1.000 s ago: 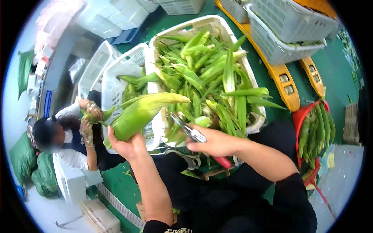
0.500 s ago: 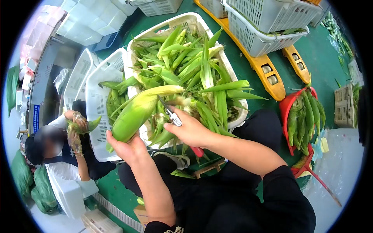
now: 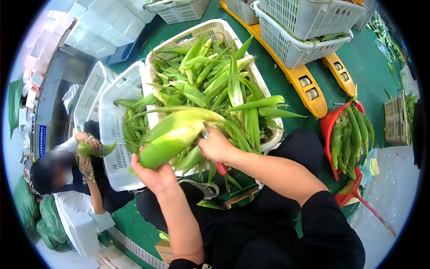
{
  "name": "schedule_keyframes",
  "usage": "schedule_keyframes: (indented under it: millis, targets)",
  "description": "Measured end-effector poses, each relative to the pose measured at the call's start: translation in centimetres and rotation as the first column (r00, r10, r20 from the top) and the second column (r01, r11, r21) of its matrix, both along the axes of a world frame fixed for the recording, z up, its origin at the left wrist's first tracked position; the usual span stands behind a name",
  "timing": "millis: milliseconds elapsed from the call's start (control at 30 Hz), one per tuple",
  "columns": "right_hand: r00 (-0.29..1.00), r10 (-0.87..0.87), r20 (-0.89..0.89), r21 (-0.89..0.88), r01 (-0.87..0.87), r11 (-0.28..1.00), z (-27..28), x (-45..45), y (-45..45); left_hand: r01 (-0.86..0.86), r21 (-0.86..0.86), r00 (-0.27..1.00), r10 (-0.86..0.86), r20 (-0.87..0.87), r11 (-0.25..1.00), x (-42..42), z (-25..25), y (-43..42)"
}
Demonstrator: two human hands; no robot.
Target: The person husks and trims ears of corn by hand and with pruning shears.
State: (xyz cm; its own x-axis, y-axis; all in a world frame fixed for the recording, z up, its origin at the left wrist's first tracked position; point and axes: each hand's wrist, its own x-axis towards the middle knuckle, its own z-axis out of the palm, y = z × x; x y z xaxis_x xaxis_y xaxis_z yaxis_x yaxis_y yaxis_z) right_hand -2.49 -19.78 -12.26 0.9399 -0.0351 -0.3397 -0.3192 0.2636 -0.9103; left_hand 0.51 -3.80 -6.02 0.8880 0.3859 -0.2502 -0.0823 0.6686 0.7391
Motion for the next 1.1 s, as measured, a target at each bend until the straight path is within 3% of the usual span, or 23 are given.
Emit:
schedule_keyframes:
  millis: [67, 133, 167, 200, 267, 300, 400, 467, 567, 600, 667, 700, 800, 833, 867, 967, 1067, 1100]
  targets:
    - [0.963, 0.232, -0.138, 0.008, -0.234, 0.972, 1.1, -1.1, -0.8, -0.037, -0.057, 0.999, 0.036, -0.014, 0.998, 0.6, -0.1, 0.4]
    - [0.955, 0.29, -0.061, 0.27, -0.264, 0.926, 0.3, -3.3, -0.4, -0.085, -0.045, 0.996, 0.087, 0.035, 0.995, 1.6, 0.5, 1.7]
    - [0.974, 0.227, -0.005, 0.255, -0.218, 0.942, 0.3, -3.9, -0.3, 0.019, -0.08, 1.0, -0.017, 0.025, 0.997, 2.0, 0.4, 3.7]
    - [0.984, 0.175, 0.018, 0.278, -0.173, 0.945, 0.4, -3.6, -0.3, 0.014, -0.077, 1.0, -0.014, 0.007, 0.997, 1.6, 0.8, 4.1]
    - [0.998, -0.026, 0.06, 0.475, -0.006, 0.88, 0.5, -2.5, -0.5, 0.048, -0.063, 0.998, -0.051, -0.047, 0.997, 1.3, 1.5, 4.0]
    - [0.996, -0.064, 0.063, 0.483, 0.026, 0.875, 1.2, -2.0, -0.7, 0.082, -0.013, 0.997, -0.082, -0.006, 0.997, 1.1, -0.1, 4.6]
    - [0.956, -0.276, -0.098, 0.638, 0.274, 0.72, 2.3, -0.8, 0.5, 0.138, -0.173, 0.99, -0.137, 0.022, 0.975, 0.4, -1.8, 3.0]
    - [0.907, -0.398, -0.139, 0.576, 0.401, 0.712, 2.0, 0.4, -0.3, 0.122, -0.227, 0.991, -0.131, -0.024, 0.966, 0.2, -1.6, 2.1]
    - [0.849, -0.511, -0.135, 0.678, 0.455, 0.577, 1.3, 1.6, -3.4, 0.177, -0.302, 0.984, -0.176, 0.029, 0.937, 0.2, -2.6, 2.8]
    - [0.853, -0.499, -0.155, 0.609, 0.48, 0.631, 1.1, 1.6, -3.8, 0.17, -0.268, 0.985, -0.163, 0.05, 0.948, -0.1, -2.2, 2.3]
    - [0.928, -0.358, -0.101, 0.413, 0.367, 0.834, 2.1, 0.7, -3.8, 0.256, -0.183, 0.965, -0.239, 0.107, 0.949, 0.6, -4.1, 4.4]
    - [0.974, -0.207, -0.093, 0.262, 0.225, 0.938, 2.4, 0.5, -3.3, 0.237, -0.281, 0.972, -0.225, 0.074, 0.93, 0.1, -2.7, 3.8]
    - [0.983, 0.166, -0.077, 0.217, -0.146, 0.965, 4.5, -0.7, -1.4, 0.221, -0.127, 0.973, -0.21, 0.096, 0.967, -0.7, -1.3, 2.4]
    - [0.99, 0.141, 0.025, 0.241, -0.143, 0.96, 3.6, -0.9, 0.0, 0.39, -0.111, 0.915, -0.372, 0.156, 0.914, -1.5, -1.3, 2.4]
    - [0.995, 0.099, -0.012, 0.378, -0.087, 0.922, 3.3, -0.9, 0.6, 0.386, -0.107, 0.92, -0.374, 0.121, 0.916, -1.9, -1.5, 2.2]
    - [0.996, -0.081, -0.022, 0.405, 0.083, 0.911, 2.4, -0.2, 0.2, 0.386, -0.096, 0.921, -0.378, 0.094, 0.918, -2.3, -2.1, 2.8]
    - [0.923, -0.378, -0.067, 0.345, 0.377, 0.86, 4.1, -0.2, -1.5, 0.103, -0.126, 0.994, -0.096, 0.057, 0.987, -2.0, -0.1, 5.0]
    - [0.891, -0.451, 0.049, 0.326, 0.413, 0.85, 3.1, 0.0, -2.5, 0.055, -0.016, 0.992, -0.053, 0.11, 0.998, -1.8, 0.3, 7.7]
